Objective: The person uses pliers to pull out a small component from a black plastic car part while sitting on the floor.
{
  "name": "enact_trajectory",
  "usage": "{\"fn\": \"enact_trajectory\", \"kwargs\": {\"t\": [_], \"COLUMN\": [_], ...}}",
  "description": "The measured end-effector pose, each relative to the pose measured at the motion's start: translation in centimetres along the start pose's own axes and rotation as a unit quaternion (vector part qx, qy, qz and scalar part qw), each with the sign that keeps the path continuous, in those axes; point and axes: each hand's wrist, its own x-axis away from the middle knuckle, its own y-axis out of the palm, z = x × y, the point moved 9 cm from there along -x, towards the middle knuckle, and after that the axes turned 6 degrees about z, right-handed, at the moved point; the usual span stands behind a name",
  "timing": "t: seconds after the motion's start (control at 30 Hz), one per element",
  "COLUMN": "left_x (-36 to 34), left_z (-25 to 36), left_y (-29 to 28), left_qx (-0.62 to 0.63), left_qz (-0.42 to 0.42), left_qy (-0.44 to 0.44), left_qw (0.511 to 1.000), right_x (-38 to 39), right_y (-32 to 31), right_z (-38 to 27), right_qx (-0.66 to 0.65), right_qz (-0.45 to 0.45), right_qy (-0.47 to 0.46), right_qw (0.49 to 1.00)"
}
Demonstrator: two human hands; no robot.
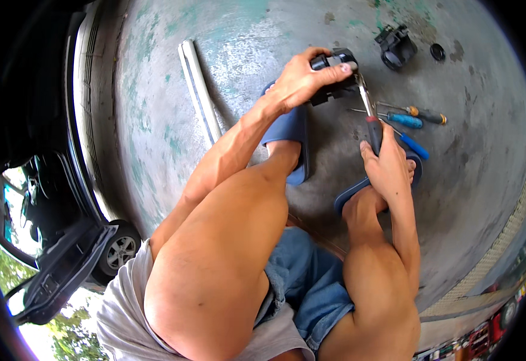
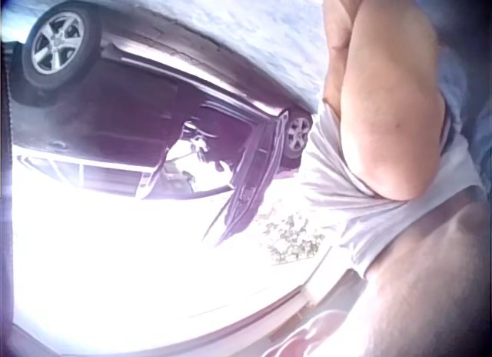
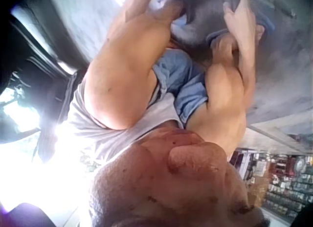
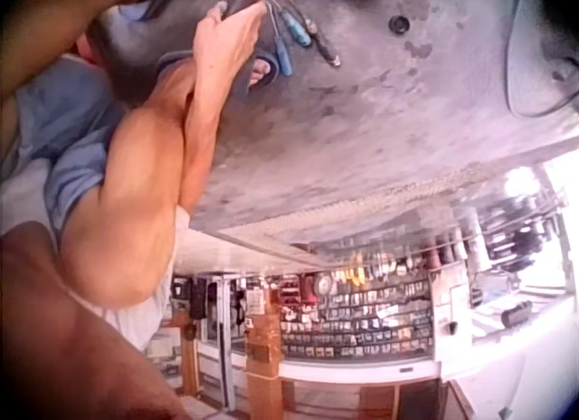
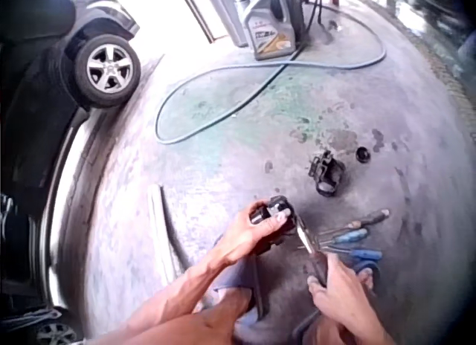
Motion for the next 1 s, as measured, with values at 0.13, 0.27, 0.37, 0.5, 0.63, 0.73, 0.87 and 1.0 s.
{"fn": "enact_trajectory", "kwargs": {"t": [0.13,0.27,0.37,0.5,0.63,0.73,0.87,1.0], "left_x": [-0.2,-1.1,-1.8,-1.4,-2.0,-1.6,-2.2,-2.2], "left_z": [-0.7,-1.7,-3.0,-3.0,-3.2,-3.4,-5.3,-4.4], "left_y": [-0.5,-0.6,-1.5,-2.6,-1.6,-2.0,-2.6,-2.7], "left_qx": [0.000,-0.040,-0.097,-0.156,-0.263,-0.292,-0.321,-0.343], "left_qz": [0.002,0.007,0.022,0.024,0.049,0.064,0.087,0.082], "left_qy": [0.001,-0.015,-0.029,-0.041,-0.029,-0.046,-0.063,-0.050], "left_qw": [1.000,0.999,0.995,0.987,0.963,0.953,0.941,0.934], "right_x": [-1.0,-2.5,-3.3,-3.2,-3.4,-2.9,-3.3,-3.2], "right_y": [1.0,3.0,5.3,6.3,6.8,6.8,7.0,7.5], "right_z": [0.9,1.6,2.0,1.3,2.9,2.0,1.9,2.3], "right_qx": [0.007,0.042,0.052,0.046,0.038,0.051,0.069,0.046], "right_qz": [0.034,0.027,-0.022,-0.059,-0.055,-0.066,-0.066,-0.078], "right_qy": [-0.061,-0.054,-0.023,0.006,0.038,0.035,0.031,0.045], "right_qw": [0.998,0.997,0.998,0.997,0.997,0.996,0.995,0.995]}}
